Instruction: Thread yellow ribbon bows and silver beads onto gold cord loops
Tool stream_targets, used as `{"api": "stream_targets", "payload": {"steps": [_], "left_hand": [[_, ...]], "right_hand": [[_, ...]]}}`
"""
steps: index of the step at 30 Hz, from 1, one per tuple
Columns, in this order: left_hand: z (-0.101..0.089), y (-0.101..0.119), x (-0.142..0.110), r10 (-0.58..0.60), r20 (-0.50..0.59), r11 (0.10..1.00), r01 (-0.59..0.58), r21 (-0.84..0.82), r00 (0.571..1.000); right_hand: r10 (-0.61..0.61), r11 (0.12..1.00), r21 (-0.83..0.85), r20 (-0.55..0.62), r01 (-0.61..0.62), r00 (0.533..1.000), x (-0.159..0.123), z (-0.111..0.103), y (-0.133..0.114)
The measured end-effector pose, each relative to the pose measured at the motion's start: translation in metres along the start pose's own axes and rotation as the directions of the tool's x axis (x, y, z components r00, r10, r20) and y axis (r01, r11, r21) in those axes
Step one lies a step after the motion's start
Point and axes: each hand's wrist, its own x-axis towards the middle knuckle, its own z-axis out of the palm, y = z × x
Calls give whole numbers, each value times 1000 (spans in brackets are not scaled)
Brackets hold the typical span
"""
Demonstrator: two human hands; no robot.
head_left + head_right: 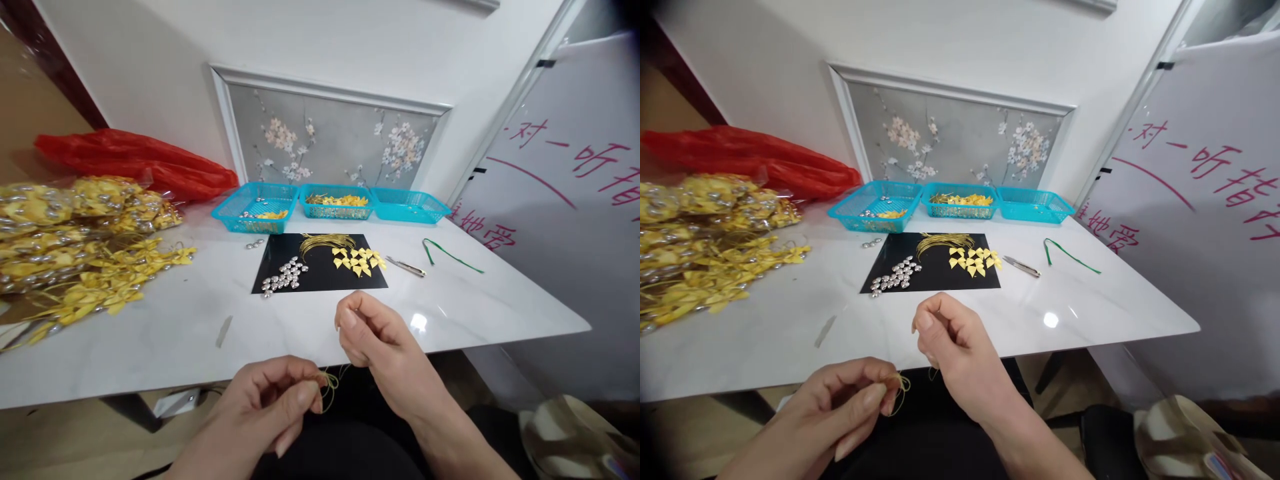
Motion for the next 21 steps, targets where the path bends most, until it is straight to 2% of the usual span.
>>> {"api": "stream_targets", "payload": {"steps": [4,7,11,16,21], "left_hand": [[4,0,3,-10,-98,1000,11,2,995],[5,0,4,8,-173,983,-39,-178,985],[4,1,5,-44,-290,882,-99,-460,956],[2,5,5,-40,-346,814,-171,-556,937],[-2,8,-1,-33,-330,752,-194,-630,943]], "right_hand": [[-18,999,-50,-14,18,1000,-2,-4,-2],[-26,993,-116,-40,22,999,-7,-8,-3],[-26,975,-223,-64,11,998,-16,-13,-4],[-78,934,-356,-138,24,987,-27,-22,-11],[-192,809,-587,-210,34,959,-32,-38,-19]]}}
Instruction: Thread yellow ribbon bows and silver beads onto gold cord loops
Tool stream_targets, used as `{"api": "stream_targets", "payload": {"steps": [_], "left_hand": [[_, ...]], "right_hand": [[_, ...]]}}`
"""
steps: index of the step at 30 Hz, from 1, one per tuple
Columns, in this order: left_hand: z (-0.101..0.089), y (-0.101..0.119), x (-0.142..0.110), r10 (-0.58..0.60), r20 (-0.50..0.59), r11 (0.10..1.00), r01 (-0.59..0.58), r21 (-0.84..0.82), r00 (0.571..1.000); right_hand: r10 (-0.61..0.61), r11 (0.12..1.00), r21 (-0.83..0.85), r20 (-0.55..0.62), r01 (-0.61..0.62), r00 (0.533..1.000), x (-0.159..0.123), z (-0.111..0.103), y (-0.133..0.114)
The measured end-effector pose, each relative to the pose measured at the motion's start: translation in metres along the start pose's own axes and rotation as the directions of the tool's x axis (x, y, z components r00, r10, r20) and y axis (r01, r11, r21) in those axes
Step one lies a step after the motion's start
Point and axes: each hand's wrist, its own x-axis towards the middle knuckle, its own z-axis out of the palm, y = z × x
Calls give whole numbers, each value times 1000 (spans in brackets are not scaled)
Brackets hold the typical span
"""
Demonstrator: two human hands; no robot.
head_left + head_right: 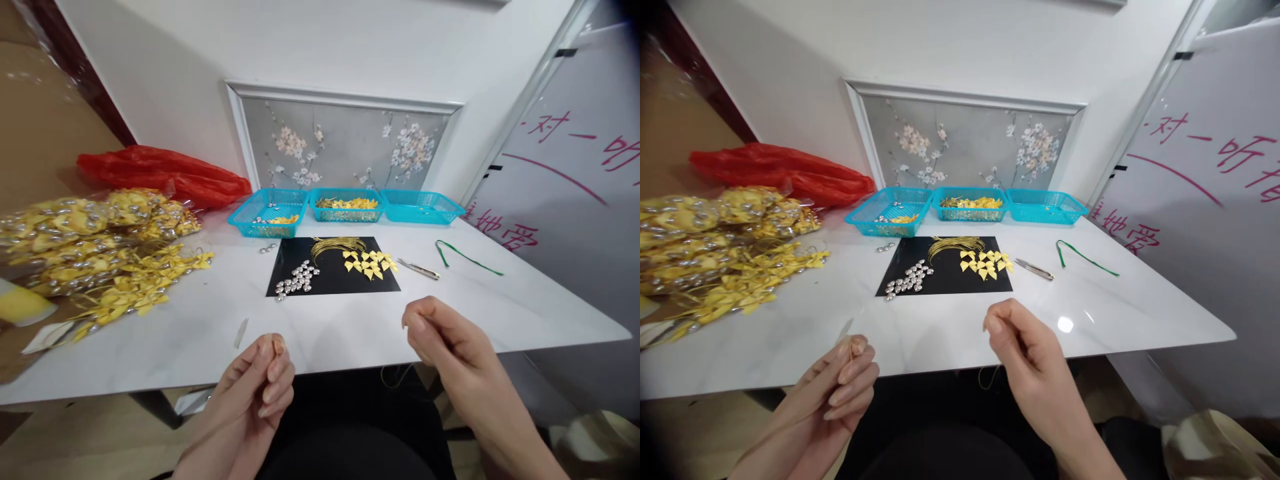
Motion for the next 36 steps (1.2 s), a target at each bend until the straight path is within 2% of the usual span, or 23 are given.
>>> {"api": "stream_targets", "payload": {"steps": [3,6,8,11,13,16,21,23,27,30,36], "left_hand": [[-4,1,0,-9,51,1000,10,-21,999],[-9,0,4,135,34,982,-138,128,990],[-13,-1,7,249,9,940,-244,240,968],[-16,-3,10,284,12,918,-276,284,959],[-15,-3,11,238,49,928,-242,282,970],[-12,-1,9,88,140,959,-122,257,986],[-10,1,1,-141,245,967,80,242,959],[-9,0,-2,-157,232,943,75,325,960],[-8,-2,2,-12,184,827,-94,554,983],[-13,-2,10,103,150,763,-175,622,983],[-23,3,17,327,100,663,-303,685,940]], "right_hand": [[-23,992,-123,-96,11,995,2,-10,5],[-36,980,-200,-162,3,986,4,-21,9],[-42,970,-242,-195,-6,980,3,-28,12],[-49,957,-291,-216,-16,975,1,-37,14],[-51,953,-301,-220,-18,974,0,-42,15],[-45,957,-288,-234,-25,971,1,-47,18],[-9,976,-211,-300,-57,954,5,-55,24],[4,979,-190,-336,-72,942,6,-58,23],[-10,962,-249,-447,-113,895,4,-66,17],[-10,940,-296,-526,-172,850,1,-71,11],[27,891,-328,-653,-315,757,-6,-82,6]]}}
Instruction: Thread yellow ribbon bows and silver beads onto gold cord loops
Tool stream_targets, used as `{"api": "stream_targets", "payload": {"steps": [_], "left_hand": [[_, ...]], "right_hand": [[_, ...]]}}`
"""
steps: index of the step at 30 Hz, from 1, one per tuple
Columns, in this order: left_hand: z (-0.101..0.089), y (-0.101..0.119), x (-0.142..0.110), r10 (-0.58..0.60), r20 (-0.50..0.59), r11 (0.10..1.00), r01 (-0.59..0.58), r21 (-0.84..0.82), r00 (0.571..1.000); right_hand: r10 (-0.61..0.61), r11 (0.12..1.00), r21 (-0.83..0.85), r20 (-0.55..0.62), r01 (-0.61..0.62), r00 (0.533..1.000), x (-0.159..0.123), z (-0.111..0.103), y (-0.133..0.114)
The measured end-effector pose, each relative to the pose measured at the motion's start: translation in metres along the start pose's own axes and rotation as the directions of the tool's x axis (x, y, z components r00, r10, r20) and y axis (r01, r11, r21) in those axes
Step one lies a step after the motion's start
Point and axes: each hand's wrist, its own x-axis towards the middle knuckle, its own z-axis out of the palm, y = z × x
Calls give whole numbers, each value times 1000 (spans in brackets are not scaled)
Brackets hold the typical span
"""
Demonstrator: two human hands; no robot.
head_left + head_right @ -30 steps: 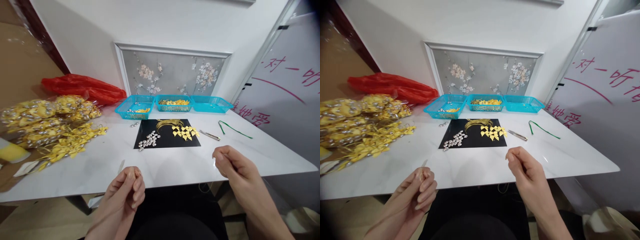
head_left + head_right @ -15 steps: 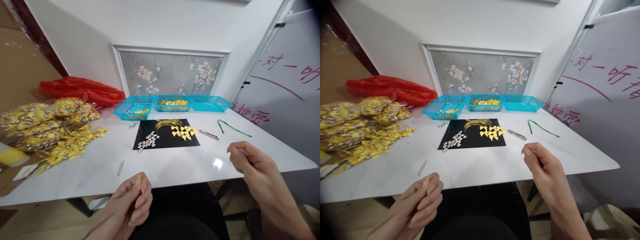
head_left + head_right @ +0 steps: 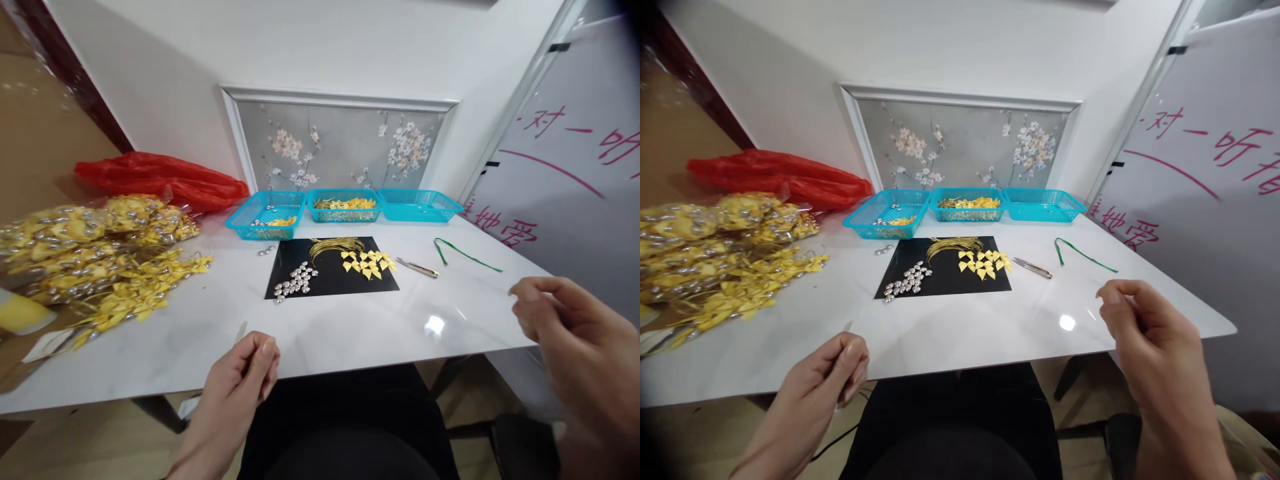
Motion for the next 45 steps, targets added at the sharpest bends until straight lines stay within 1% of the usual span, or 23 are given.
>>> {"api": "stream_targets", "payload": {"steps": [2,3,4,6,8,9,10,11,12,13,14,15,18,19,20,21,24,25,28,32,39,42,45], "left_hand": [[0,1,-1,17,-31,1000,-18,-6,999],[1,2,-1,24,-39,1000,-25,-14,999],[3,3,-2,32,-42,999,-33,-23,999],[7,6,-5,47,-44,998,-48,-27,998],[13,9,-9,57,-43,998,-58,-10,997],[15,11,-10,61,-40,998,-61,12,997],[17,13,-12,67,-25,997,-66,43,997],[19,16,-14,78,-8,993,-77,84,997],[21,18,-15,94,5,987,-94,132,996],[22,21,-17,114,13,977,-114,181,993],[23,23,-18,137,13,964,-137,226,990],[24,25,-20,161,5,953,-157,261,987],[24,28,-21,195,-15,936,-182,303,981],[24,28,-21,193,-11,935,-181,306,981],[23,26,-20,187,-3,935,-177,306,982],[22,25,-19,179,16,937,-176,301,984],[20,18,-17,139,53,952,-148,267,989],[20,16,-16,113,48,963,-121,240,992],[22,11,-16,38,-12,991,-36,131,999],[22,6,-15,3,-49,1000,-2,22,999],[15,1,-10,-48,-110,994,37,-101,993],[13,3,-9,-133,-86,934,96,-343,987],[13,8,-8,-212,2,817,179,-548,977]], "right_hand": [[-15,997,-77,11,16,1000,5,-2,9],[-52,991,-124,28,55,998,9,-1,15],[-111,977,-177,50,118,993,13,0,21],[-259,916,-299,71,268,963,18,6,28],[-361,868,-353,30,348,932,18,14,23],[-373,882,-314,-4,353,928,13,19,15],[-358,912,-215,-4,348,934,7,24,4],[-347,937,-23,20,347,938,-2,31,-9],[-318,936,214,170,280,933,-13,38,-23],[-301,913,375,360,159,883,-25,47,-36],[-316,891,452,534,52,784,-36,56,-49],[-334,874,486,626,-16,705,-47,65,-59],[-351,870,468,808,-154,474,-70,91,-77],[-352,871,458,833,-177,427,-74,96,-79],[-359,872,458,838,-172,412,-77,100,-80],[-373,870,470,823,-146,427,-78,102,-79],[-419,857,514,740,-41,526,-76,100,-75],[-416,855,518,729,-40,544,-74,98,-74],[-385,854,514,726,-77,569,-69,93,-69],[-364,858,509,697,-69,618,-65,86,-63],[-333,890,456,643,4,690,-55,75,-54],[-319,908,417,638,34,701,-53,69,-50],[-297,926,377,673,31,678,-54,66,-44]]}}
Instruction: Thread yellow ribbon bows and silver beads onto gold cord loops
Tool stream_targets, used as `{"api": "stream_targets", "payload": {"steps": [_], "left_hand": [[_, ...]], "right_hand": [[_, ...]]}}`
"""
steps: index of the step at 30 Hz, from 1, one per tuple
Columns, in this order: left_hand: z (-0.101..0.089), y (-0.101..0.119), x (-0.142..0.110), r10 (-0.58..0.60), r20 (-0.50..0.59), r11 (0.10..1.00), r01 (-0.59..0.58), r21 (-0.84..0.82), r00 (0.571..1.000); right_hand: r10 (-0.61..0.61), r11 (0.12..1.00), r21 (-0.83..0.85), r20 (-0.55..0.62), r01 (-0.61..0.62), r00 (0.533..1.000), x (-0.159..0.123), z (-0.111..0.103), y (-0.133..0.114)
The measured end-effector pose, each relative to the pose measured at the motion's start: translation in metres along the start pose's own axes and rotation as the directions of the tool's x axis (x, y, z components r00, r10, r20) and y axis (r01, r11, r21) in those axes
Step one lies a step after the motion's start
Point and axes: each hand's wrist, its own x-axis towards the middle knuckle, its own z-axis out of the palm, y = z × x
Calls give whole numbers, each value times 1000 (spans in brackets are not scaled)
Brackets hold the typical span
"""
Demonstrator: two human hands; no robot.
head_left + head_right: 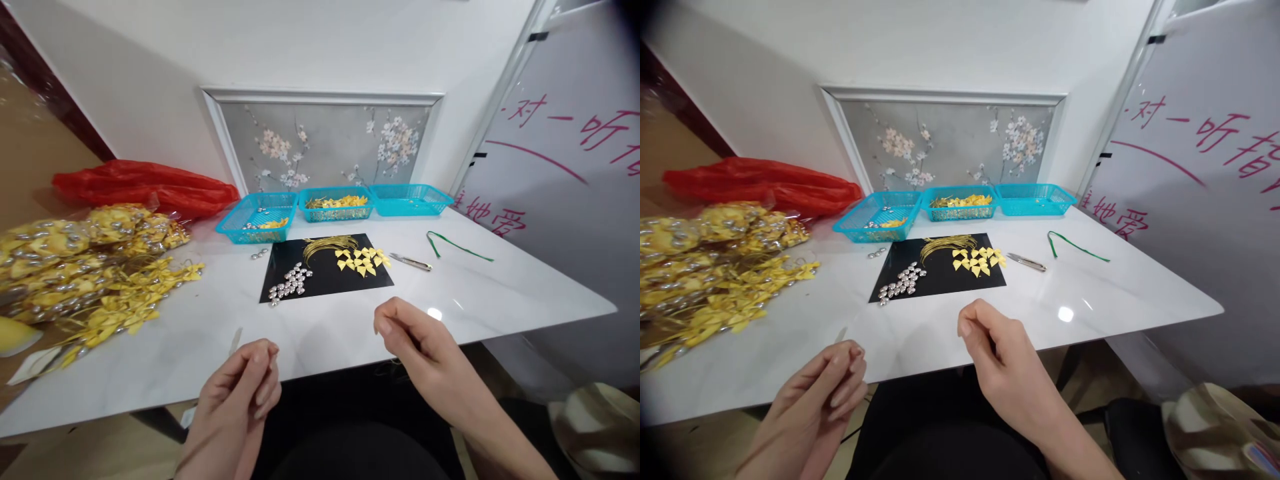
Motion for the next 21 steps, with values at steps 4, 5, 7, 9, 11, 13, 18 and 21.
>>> {"api": "stream_targets", "payload": {"steps": [4,5,7,9,11,13,18,21], "left_hand": [[4,5,-2,-108,55,983,115,-141,993],[5,6,-3,-136,66,971,146,-187,989],[6,7,-5,-175,62,945,186,-268,983],[6,6,-6,-183,29,937,183,-298,983],[5,4,-7,-140,17,960,140,-243,990],[2,0,-8,-79,50,986,85,-145,996],[-1,-9,-11,-5,50,999,3,43,999],[2,-11,-12,-15,-2,999,15,44,1000]], "right_hand": [[28,999,-27,57,-27,998,-4,-1,7],[32,999,-31,64,-30,997,-5,-1,9],[38,999,-42,77,-35,996,-5,-1,12],[44,996,-78,96,-37,994,-4,0,14],[4,988,-155,64,6,998,-1,3,17],[-90,974,-212,-48,78,995,2,9,17],[-125,986,96,-94,134,988,6,32,-2],[-83,964,256,19,76,996,5,48,-16]]}}
